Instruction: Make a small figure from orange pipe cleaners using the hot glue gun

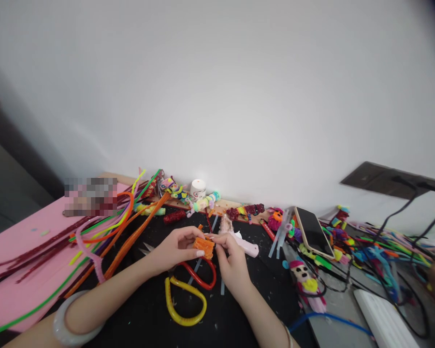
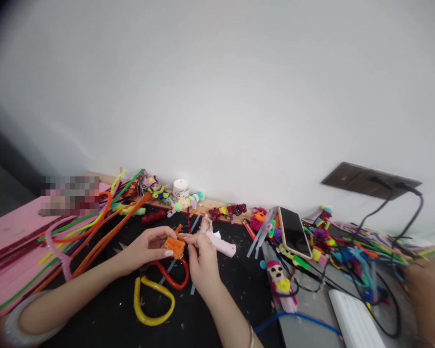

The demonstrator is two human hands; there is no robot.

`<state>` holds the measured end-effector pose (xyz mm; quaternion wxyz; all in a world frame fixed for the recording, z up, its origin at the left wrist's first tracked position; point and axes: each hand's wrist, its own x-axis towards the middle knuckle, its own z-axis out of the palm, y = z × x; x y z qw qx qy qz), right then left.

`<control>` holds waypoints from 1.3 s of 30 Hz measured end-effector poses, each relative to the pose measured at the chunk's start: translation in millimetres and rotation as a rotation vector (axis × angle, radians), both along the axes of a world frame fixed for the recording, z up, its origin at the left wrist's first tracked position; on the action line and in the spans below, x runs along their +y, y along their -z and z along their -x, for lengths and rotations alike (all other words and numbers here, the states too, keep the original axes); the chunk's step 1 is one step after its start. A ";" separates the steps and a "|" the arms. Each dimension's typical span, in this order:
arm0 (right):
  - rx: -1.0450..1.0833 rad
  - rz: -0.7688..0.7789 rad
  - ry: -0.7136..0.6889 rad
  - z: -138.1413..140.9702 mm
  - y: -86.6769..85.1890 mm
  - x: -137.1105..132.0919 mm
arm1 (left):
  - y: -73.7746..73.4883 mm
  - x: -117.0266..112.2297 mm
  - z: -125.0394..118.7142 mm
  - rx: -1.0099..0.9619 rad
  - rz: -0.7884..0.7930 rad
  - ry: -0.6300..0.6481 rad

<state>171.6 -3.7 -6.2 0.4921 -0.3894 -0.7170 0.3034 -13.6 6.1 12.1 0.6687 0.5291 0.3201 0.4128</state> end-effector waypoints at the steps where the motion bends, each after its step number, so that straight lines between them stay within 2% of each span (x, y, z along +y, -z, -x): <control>1: -0.010 -0.009 -0.004 0.2 -0.3 -0.6 | 0.1 -0.1 0.1 -0.009 0.007 0.004; 13: -0.146 -0.142 0.035 2.7 -10.0 -4.2 | 6.8 1.9 1.6 -0.083 0.092 -0.003; 21: -0.090 -0.047 0.050 1.7 -5.6 -4.2 | -4.0 -1.8 -4.2 -0.037 0.045 -0.060; 28: -0.075 0.010 0.127 -3.0 -3.5 -0.8 | -3.9 1.1 0.0 0.007 0.033 -0.096; 35: -0.081 -0.071 0.096 -1.1 -6.5 -1.5 | 5.4 1.9 2.5 -0.064 0.066 0.007; 39: -0.083 -0.119 0.075 1.1 -8.7 -2.5 | 5.7 1.3 1.9 -0.058 0.064 0.009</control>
